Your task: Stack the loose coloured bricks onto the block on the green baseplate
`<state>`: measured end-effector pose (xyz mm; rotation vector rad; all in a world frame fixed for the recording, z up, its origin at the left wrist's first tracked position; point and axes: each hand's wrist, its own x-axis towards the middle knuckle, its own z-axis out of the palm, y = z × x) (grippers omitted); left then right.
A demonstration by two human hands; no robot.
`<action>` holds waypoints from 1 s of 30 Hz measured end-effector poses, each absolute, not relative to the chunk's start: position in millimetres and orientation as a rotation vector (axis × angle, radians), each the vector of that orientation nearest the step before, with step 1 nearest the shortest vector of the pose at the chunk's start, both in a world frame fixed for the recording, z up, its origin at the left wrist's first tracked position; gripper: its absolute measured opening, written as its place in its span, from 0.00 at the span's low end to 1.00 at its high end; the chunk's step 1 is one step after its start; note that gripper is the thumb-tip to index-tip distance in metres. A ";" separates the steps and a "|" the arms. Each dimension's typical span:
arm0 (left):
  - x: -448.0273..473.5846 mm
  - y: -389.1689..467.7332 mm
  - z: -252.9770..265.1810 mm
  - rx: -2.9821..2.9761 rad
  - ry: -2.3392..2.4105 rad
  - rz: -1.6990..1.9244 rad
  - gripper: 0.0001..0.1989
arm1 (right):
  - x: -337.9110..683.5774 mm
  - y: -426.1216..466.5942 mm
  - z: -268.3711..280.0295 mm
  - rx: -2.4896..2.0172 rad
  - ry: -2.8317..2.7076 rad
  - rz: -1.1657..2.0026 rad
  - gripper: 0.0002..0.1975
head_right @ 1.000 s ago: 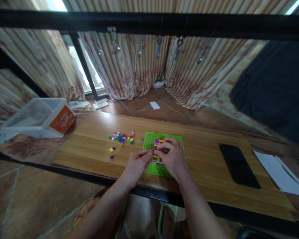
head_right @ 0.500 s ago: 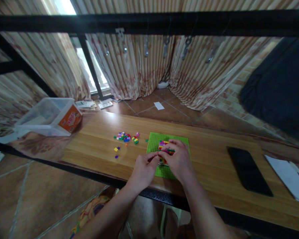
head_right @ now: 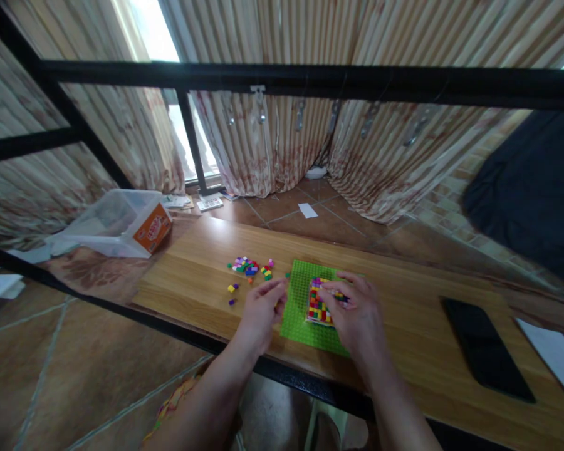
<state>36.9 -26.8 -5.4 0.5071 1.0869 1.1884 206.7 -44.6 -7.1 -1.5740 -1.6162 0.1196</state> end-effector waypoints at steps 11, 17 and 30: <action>-34.1 -0.5 23.9 0.144 0.917 1.443 0.07 | 99.5 15.3 -11.9 -2.193 -2.014 0.113 0.17; -45.3 -0.4 25.9 0.079 0.895 1.452 0.08 | 110.3 34.4 -27.7 -2.260 -2.033 0.112 0.18; -55.7 -1.3 28.5 0.039 0.930 1.485 0.07 | 84.0 69.3 -32.9 -2.195 -2.025 0.111 0.19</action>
